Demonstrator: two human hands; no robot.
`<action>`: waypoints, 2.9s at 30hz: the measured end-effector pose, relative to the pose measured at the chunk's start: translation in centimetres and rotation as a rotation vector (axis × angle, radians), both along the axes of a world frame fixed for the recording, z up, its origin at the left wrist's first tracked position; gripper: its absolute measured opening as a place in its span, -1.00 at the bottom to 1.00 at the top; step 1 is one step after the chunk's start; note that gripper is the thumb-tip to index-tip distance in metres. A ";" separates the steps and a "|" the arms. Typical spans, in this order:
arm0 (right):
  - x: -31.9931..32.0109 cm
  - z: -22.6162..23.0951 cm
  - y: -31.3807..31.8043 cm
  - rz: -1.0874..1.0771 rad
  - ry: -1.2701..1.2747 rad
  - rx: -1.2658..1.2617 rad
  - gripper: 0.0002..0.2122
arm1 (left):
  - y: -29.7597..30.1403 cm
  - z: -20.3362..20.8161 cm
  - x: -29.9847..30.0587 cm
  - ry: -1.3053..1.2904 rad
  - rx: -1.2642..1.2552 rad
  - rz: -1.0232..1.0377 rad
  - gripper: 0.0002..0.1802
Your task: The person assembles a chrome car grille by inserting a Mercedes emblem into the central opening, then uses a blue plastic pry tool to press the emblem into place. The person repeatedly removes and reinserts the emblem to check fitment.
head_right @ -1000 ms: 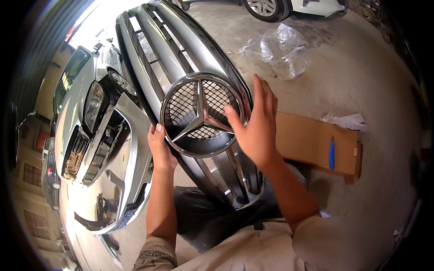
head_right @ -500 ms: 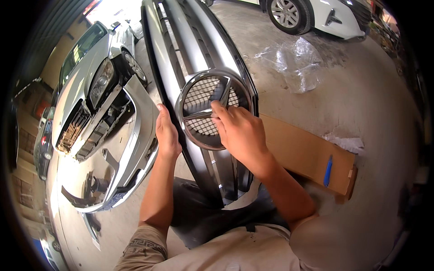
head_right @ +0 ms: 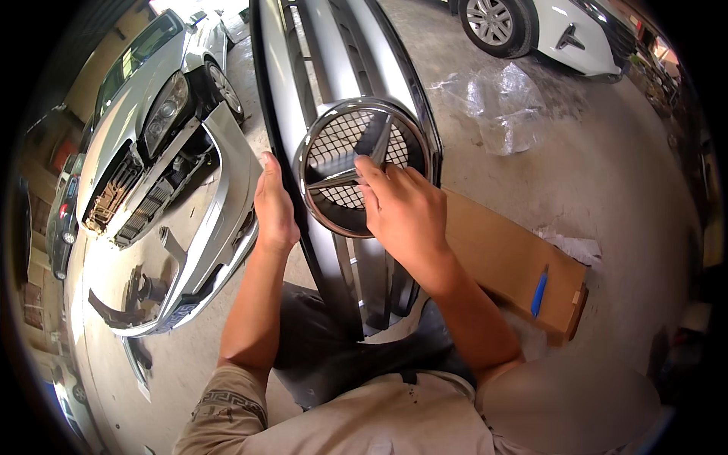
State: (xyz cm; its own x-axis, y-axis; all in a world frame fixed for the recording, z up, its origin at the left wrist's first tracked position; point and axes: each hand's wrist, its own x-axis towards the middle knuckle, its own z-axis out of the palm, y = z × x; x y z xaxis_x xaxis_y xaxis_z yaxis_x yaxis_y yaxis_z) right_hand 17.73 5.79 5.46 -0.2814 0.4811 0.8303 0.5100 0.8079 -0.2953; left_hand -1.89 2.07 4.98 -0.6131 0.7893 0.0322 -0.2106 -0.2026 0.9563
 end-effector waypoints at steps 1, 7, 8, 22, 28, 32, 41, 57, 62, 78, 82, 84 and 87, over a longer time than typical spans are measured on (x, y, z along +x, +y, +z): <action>-0.1 0.2 0.0 -0.005 0.005 -0.009 -0.64 | 0.1 0.2 0.2 0.003 0.006 0.010 -0.17; -0.3 0.2 -0.2 -0.049 -0.008 -0.002 -0.64 | 0.0 0.5 -0.1 -0.074 0.035 -0.014 -0.36; -0.3 0.1 -0.1 -0.042 -0.007 0.008 -0.64 | 0.1 0.3 -0.1 -0.046 0.050 -0.003 -0.35; 4.9 -4.6 -1.4 -0.063 0.526 -0.238 -0.56 | 0.4 0.6 -4.6 -0.057 -0.003 -0.005 -0.29; 4.8 -6.5 -2.3 -0.040 0.481 -0.294 -0.62 | 0.9 0.0 -5.1 -0.045 -0.020 0.040 -0.28; 4.7 -6.3 -2.0 -0.083 0.460 -0.297 -0.63 | 1.3 -0.7 -6.0 -0.118 0.012 -0.006 -0.29; 4.0 -2.6 -1.0 0.342 0.559 -0.734 -0.30 | 1.4 -1.4 -6.5 -0.293 0.104 -0.155 -0.44; 0.8 3.6 -2.4 0.084 -0.050 -0.055 -0.52 | 0.7 0.7 -2.7 -0.111 0.034 -0.064 -0.31; -0.5 3.3 -0.8 0.031 -0.282 -0.101 -0.56 | 0.7 1.0 -2.2 -0.103 0.018 -0.094 -0.31; 0.6 6.4 3.6 0.303 -0.464 0.589 -0.92 | 0.8 0.5 -2.9 -0.074 0.035 -0.138 -0.29; 1.2 6.8 3.6 0.343 -0.525 0.585 -0.97 | 0.7 0.5 -3.1 -0.090 0.039 -0.121 -0.33; 1.5 6.9 3.8 0.364 -0.527 0.607 -0.97 | 0.5 1.1 -2.6 -0.095 0.004 -0.095 -0.41; 1.6 6.8 4.4 0.408 -0.523 0.601 -0.96 | 0.6 1.2 -2.3 -0.052 -0.028 -0.078 -0.32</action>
State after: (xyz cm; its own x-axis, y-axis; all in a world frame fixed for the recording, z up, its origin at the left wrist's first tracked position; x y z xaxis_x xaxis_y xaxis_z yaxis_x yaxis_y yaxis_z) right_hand 19.33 10.21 12.29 -0.7484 -0.2145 0.6276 0.0994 0.8993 0.4259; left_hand -4.14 2.65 6.21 -0.5504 0.8346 -0.0212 -0.2743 -0.1568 0.9488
